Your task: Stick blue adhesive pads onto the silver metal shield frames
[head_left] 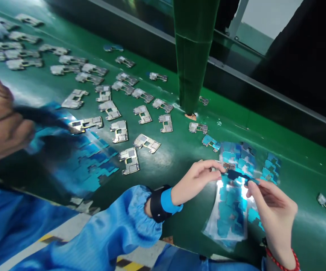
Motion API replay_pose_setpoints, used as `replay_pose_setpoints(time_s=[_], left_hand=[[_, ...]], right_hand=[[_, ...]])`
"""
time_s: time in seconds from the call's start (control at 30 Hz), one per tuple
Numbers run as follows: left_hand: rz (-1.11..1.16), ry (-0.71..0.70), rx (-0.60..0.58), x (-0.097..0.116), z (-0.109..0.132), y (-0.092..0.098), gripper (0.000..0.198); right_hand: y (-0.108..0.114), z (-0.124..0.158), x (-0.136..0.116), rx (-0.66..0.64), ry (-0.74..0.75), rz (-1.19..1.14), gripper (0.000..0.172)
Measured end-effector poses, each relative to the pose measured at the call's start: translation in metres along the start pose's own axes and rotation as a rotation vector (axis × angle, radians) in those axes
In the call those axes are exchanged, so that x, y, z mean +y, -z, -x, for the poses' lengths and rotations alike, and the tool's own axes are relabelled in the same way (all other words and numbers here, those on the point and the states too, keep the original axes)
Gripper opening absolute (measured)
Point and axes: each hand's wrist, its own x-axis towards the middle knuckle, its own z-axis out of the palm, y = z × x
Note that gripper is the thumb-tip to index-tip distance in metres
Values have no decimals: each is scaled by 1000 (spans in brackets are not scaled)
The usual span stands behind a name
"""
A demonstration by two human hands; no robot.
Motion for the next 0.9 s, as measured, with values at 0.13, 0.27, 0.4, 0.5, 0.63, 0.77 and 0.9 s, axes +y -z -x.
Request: replay_pose_setpoints(time_s=[0.13, 0.27, 0.4, 0.5, 0.63, 0.77, 0.9], left_hand=[[279, 50, 19, -2, 1, 2, 29], [399, 51, -25, -2, 1, 4, 44], [403, 66, -34, -1, 1, 4, 44], [396, 76, -27, -1, 1, 4, 42], [289, 74, -13, 2, 0, 4, 42], [168, 15, 10, 0, -2, 3, 50], [115, -18, 40, 0, -3, 3, 53]], right_hand=[[2, -5, 6, 80, -159, -218, 29], [0, -14, 10, -1, -387, -512, 43], [2, -22, 9, 47, -556, -724, 51], [2, -26, 6, 109, -671, -873, 50], [-1, -28, 4, 134, -713, -920, 49], [0, -26, 5, 99, -697, -896, 50], [-1, -26, 5, 74, -695, -871, 50]])
